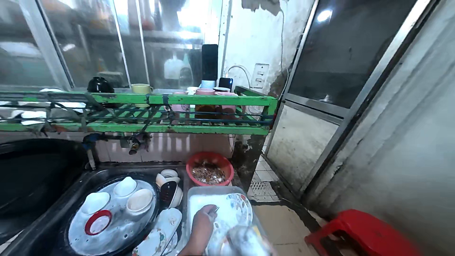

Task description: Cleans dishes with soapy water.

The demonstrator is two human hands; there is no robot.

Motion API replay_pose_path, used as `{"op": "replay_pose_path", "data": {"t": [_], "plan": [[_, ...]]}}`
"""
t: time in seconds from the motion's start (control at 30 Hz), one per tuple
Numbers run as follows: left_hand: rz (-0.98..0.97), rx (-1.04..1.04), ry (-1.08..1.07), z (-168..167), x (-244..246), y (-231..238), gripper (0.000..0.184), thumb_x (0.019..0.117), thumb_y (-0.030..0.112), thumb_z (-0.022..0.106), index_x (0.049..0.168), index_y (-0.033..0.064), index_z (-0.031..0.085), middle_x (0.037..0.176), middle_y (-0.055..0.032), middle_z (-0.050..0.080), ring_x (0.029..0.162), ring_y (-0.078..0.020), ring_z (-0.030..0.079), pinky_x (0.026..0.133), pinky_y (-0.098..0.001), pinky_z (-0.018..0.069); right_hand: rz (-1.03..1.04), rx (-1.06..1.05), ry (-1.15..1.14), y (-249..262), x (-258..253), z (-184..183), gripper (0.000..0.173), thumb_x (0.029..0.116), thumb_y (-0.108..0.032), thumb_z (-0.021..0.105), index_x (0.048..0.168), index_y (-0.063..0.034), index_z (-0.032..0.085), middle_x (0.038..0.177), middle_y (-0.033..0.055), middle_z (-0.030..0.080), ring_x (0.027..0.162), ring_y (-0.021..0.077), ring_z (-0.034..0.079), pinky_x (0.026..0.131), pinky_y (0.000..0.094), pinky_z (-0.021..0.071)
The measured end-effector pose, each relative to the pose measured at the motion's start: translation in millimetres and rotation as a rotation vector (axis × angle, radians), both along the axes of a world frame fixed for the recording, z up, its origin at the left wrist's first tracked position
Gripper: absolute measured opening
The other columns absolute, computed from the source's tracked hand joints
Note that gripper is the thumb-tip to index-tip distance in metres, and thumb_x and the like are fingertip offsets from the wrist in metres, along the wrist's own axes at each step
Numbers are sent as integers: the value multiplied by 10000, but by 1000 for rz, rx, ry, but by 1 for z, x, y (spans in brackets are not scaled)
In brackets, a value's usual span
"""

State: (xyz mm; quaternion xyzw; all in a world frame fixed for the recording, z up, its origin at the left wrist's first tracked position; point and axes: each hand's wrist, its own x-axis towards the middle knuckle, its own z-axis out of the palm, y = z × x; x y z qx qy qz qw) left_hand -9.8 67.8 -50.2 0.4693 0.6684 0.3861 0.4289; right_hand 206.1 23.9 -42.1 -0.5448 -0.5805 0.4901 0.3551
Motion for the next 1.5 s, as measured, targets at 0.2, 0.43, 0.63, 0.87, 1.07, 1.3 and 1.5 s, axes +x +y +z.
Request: {"op": "replay_pose_path", "data": {"t": [0.2,0.43,0.63,0.87,1.07,1.3,1.5], "plan": [[-52,91,72,38,-8,-19,438,1052,100,490,1490,82,504,1282,-153,676,1165,-249,657,1037,-440,499,126,40,240,23,-27,38,764,783,-93,706,1480,45,427,1291,166,637,1117,155,645,983,365,542],[-179,52,-189,84,-8,-44,690,1002,-2,527,1617,151,254,1236,-148,630,831,-187,679,709,-360,589,94,216,114,45,-51,62,703,691,-220,774,1324,26,593,1146,108,698,1014,116,676,912,335,568],[-145,-126,-193,84,-10,-58,257,1055,147,523,1288,44,563,810,-19,624,537,-74,491,515,-246,439,-5,87,256,42,-58,56,659,821,-74,687,1430,41,461,1206,156,651,1026,157,665,894,365,574],[-93,-231,-82,70,-1,-70,291,1060,199,533,1269,2,583,974,-135,621,775,-203,577,710,-382,501,42,156,-88,45,-52,42,755,768,-50,754,1461,53,471,1342,248,610,1239,290,604,1078,446,471],[-35,-225,-400,62,-11,-81,232,1052,200,555,1233,59,587,774,-26,656,503,-60,489,477,-223,406,-122,-30,70,45,-51,30,617,1010,-145,583,1546,10,322,1371,243,568,1192,279,608,1011,466,508],[-290,-159,-340,57,-21,-104,316,1071,276,443,1184,44,625,857,-33,693,582,-67,537,563,-245,451,-62,119,-148,44,-58,62,569,919,-72,666,1442,58,483,1302,256,627,1206,313,623,1068,491,477],[-197,-148,-406,54,-15,-89,203,1078,214,454,1136,55,566,711,16,602,519,-47,493,499,-209,413,-72,14,-62,29,-71,58,543,949,-65,621,1446,52,437,1270,248,614,1137,292,630,985,478,517]]}}
